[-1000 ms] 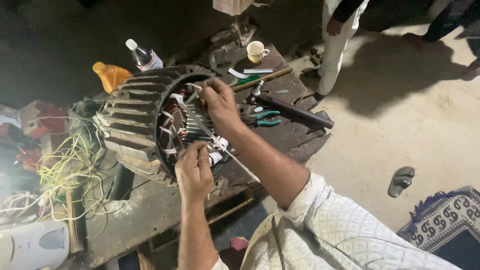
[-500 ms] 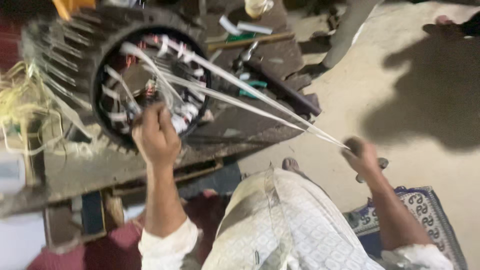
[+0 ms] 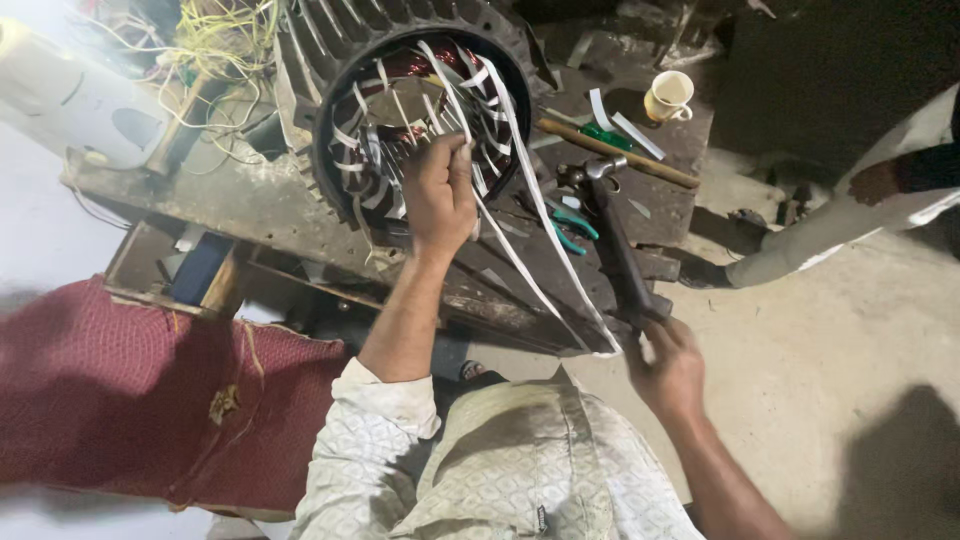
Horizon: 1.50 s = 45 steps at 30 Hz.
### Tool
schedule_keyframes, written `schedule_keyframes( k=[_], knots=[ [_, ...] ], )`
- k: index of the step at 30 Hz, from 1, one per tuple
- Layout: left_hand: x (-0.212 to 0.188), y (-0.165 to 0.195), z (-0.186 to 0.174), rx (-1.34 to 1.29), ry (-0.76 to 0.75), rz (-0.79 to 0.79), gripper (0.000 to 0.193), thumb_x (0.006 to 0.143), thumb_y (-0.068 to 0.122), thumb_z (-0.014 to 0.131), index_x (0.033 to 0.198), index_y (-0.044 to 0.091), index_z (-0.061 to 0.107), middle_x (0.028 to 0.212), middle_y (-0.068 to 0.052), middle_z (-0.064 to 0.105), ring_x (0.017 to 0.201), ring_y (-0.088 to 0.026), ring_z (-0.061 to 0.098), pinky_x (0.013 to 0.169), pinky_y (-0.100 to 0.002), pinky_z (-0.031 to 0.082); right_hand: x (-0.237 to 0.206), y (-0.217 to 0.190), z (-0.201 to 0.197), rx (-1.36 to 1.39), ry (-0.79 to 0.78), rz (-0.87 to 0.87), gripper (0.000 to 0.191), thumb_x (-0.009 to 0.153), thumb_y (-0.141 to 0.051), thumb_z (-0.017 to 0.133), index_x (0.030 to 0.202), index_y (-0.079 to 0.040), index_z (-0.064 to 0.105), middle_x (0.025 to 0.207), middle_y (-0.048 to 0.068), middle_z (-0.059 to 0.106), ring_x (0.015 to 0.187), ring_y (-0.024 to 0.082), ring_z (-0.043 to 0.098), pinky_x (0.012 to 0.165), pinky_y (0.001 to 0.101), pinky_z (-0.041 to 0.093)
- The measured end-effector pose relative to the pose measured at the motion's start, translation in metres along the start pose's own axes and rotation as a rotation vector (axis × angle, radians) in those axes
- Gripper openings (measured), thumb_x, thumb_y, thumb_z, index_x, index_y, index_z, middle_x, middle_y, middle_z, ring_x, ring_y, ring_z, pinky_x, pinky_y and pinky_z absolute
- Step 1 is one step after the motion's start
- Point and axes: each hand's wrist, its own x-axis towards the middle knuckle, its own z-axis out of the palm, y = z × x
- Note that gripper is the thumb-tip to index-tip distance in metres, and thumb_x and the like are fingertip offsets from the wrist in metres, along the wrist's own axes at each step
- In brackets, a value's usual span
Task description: The person uses a hammer to tap white insulating strips into the slots of an electric motor stator. They repeatedly adjust the strips with their hands and strike them with the hammer to secure them in place.
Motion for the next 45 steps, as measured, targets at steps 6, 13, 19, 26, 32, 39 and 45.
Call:
schedule_keyframes(
  k=[6, 13, 19, 26, 32, 39, 45],
  knots=[
    [-0.009, 0.009, -0.007, 0.104, 0.072, 0.134, 0.013, 0.102, 0.012, 0.064, 0.109, 0.004, 0.072, 0.101, -0.013, 0.075, 0.094, -0.029, 0.072, 0.084, -0.039, 0.057, 0.173, -0.176, 0.088, 0.526, -0.085, -0.444, 0.065, 0.082, -0.003, 0.072, 0.143, 0.001, 0.051, 0.145, 0.028, 0.056, 0.133, 0.042, 0.057, 0.11, 0.0434, 0.05],
    [-0.012, -0.002, -0.043, 0.2, -0.121, -0.061, 0.02, 0.099, 0.011, 0.066, 0.115, 0.003, 0.075, 0.104, -0.011, 0.081, 0.078, -0.021, 0.079, 0.065, -0.032, 0.057, 0.19, -0.219, 0.157, 0.94, -0.153, -0.285, 0.019, 0.106, -0.017, 0.059, 0.112, 0.0, 0.063, 0.078, 0.012, 0.063, 0.074, 0.015, 0.057, 0.063, 0.0336, 0.05],
    [0.016, -0.037, -0.026, 0.013, -0.027, 0.141, 0.067, 0.11, 0.013, 0.063, 0.162, 0.004, 0.022, 0.157, -0.025, 0.049, 0.135, -0.028, 0.067, 0.113, -0.034, 0.057, 0.103, -0.143, 0.111, 0.462, -0.446, -0.252, 0.018, 0.097, -0.015, 0.067, 0.087, -0.001, 0.062, 0.066, 0.024, 0.055, 0.051, 0.04, 0.051, 0.048, 0.046, 0.044],
    [0.022, -0.024, -0.03, -0.049, -0.077, 0.196, 0.06, 0.111, 0.017, 0.056, 0.162, 0.01, 0.026, 0.168, -0.013, 0.033, 0.151, -0.035, 0.041, 0.134, -0.044, 0.03, 0.03, -0.109, 0.044, 0.698, -0.544, 0.002, 0.021, 0.098, -0.011, 0.062, 0.08, -0.001, 0.067, 0.057, 0.007, 0.055, 0.048, 0.017, 0.052, 0.046, 0.0368, 0.043],
    [0.001, -0.035, -0.055, 0.308, -0.873, 0.625, 0.027, 0.1, 0.026, 0.059, 0.123, 0.019, 0.071, 0.135, -0.008, 0.06, 0.131, -0.03, 0.06, 0.124, -0.054, 0.025, 0.031, -0.096, 0.01, 0.531, -0.432, -0.161, 0.018, 0.094, -0.011, 0.066, 0.078, -0.002, 0.07, 0.054, 0.008, 0.051, 0.047, 0.019, 0.052, 0.047, 0.0372, 0.041],
    [-0.001, -0.045, -0.04, 0.293, -0.682, 0.485, 0.02, 0.101, 0.019, 0.06, 0.112, 0.024, 0.076, 0.093, 0.0, 0.078, 0.087, -0.013, 0.072, 0.11, -0.044, 0.043, 0.152, -0.021, 0.021, -0.301, 0.01, -0.217, 0.031, 0.096, -0.033, 0.076, 0.106, -0.004, 0.074, 0.103, 0.015, 0.071, 0.09, 0.039, 0.067, 0.08, 0.0488, 0.054],
    [-0.016, -0.02, -0.008, 0.106, -0.283, 0.257, 0.014, 0.105, 0.019, 0.063, 0.11, 0.018, 0.076, 0.078, -0.002, 0.074, 0.066, -0.02, 0.062, 0.076, -0.038, 0.048, 0.177, -0.002, 0.099, -0.381, -0.14, 0.022, 0.05, 0.089, -0.045, 0.075, 0.112, -0.001, 0.069, 0.09, 0.024, 0.072, 0.085, 0.046, 0.07, 0.076, 0.0542, 0.056]
  ],
)
